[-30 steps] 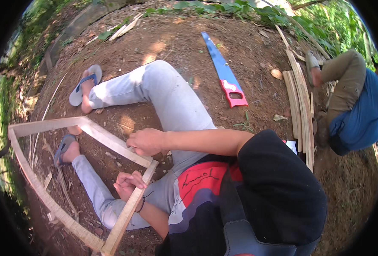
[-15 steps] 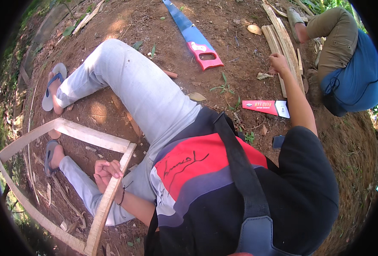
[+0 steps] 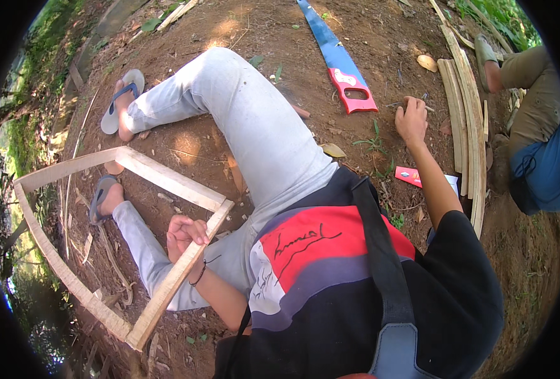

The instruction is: The person assembles a wooden frame by positioning wooden slats and hammering nails into the joints to secure them.

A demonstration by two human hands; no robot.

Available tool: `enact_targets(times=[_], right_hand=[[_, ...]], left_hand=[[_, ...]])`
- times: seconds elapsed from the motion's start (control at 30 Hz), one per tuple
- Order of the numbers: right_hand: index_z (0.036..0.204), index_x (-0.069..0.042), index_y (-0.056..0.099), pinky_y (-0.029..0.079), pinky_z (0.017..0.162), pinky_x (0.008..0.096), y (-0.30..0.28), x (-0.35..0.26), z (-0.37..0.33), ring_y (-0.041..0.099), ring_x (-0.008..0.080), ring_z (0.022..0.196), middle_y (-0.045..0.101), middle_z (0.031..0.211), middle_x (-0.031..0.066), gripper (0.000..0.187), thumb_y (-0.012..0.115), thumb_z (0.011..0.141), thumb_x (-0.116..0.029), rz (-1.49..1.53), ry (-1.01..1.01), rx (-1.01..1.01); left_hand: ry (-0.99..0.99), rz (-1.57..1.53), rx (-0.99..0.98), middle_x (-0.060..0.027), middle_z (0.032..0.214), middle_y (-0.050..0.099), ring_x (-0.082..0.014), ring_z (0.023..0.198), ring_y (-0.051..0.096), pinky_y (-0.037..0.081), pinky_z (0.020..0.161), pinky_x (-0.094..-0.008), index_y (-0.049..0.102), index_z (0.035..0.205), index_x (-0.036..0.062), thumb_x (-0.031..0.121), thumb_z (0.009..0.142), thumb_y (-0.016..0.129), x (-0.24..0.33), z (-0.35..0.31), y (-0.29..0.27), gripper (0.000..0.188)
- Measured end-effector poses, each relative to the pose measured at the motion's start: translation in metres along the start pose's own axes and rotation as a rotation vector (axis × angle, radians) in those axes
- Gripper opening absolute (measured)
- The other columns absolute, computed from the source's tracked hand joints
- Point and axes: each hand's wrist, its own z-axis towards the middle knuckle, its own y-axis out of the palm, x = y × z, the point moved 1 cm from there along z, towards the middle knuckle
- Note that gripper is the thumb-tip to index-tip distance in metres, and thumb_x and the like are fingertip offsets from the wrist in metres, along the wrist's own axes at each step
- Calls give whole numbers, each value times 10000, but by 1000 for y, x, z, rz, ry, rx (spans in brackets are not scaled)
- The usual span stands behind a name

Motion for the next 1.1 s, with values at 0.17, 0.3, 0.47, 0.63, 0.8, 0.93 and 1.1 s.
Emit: enact_targets(times=[0.17,0.3,0.47,0.63,0.8,0.93,1.1], right_hand=[[1084,-74,552,459,788,450,-10,-92,-5,541,312,1010,542,1083,130,289,636,819,-152,255,-492,69],[1085,-49,546,453,785,428,-9,-149,-12,552,320,962,544,1065,140,309,647,805,-132,330,-768,-54],[1116,-19,514,447,806,425,31,-195,-28,538,363,983,545,1024,181,375,656,773,-73,455,-745,-348],[1207,-17,511,440,877,419,73,-211,-34,568,370,1024,590,1076,222,388,512,886,-235,552,-553,-624],[1229,26,553,450,918,367,88,-203,-16,601,278,1084,624,1175,185,430,482,914,-258,712,-657,-743],[1093,36,612,480,837,368,35,-235,-22,642,285,948,668,1007,198,344,433,918,-201,907,-491,-766],[917,67,574,430,732,478,16,-245,21,565,436,815,600,851,251,374,470,963,-289,225,-567,-78]], left_hand=[[23,-4,4,-89,599,552,-201,573,547,421,734,-336,495,1048,-55,452,979,377,-1,2,-2,525],[37,-25,31,-89,602,554,-198,571,550,416,678,-323,495,1050,-59,458,971,393,-2,-1,-6,532],[47,-91,28,-103,643,575,-193,595,576,447,649,-303,502,1050,-60,454,957,448,-10,1,-15,525],[56,-46,95,-113,707,593,-185,649,598,462,659,-300,511,1066,-54,442,953,469,-10,-12,-26,511],[85,123,70,-78,842,586,-142,793,587,464,748,-276,530,1080,-3,384,956,505,-4,-11,-33,407],[38,74,122,-56,879,584,-119,838,566,443,774,-257,533,1080,20,313,956,498,-2,-8,-32,320],[175,-32,189,-69,920,583,-135,905,561,440,839,-280,536,1093,3,453,908,532,-25,-30,-43,487]])
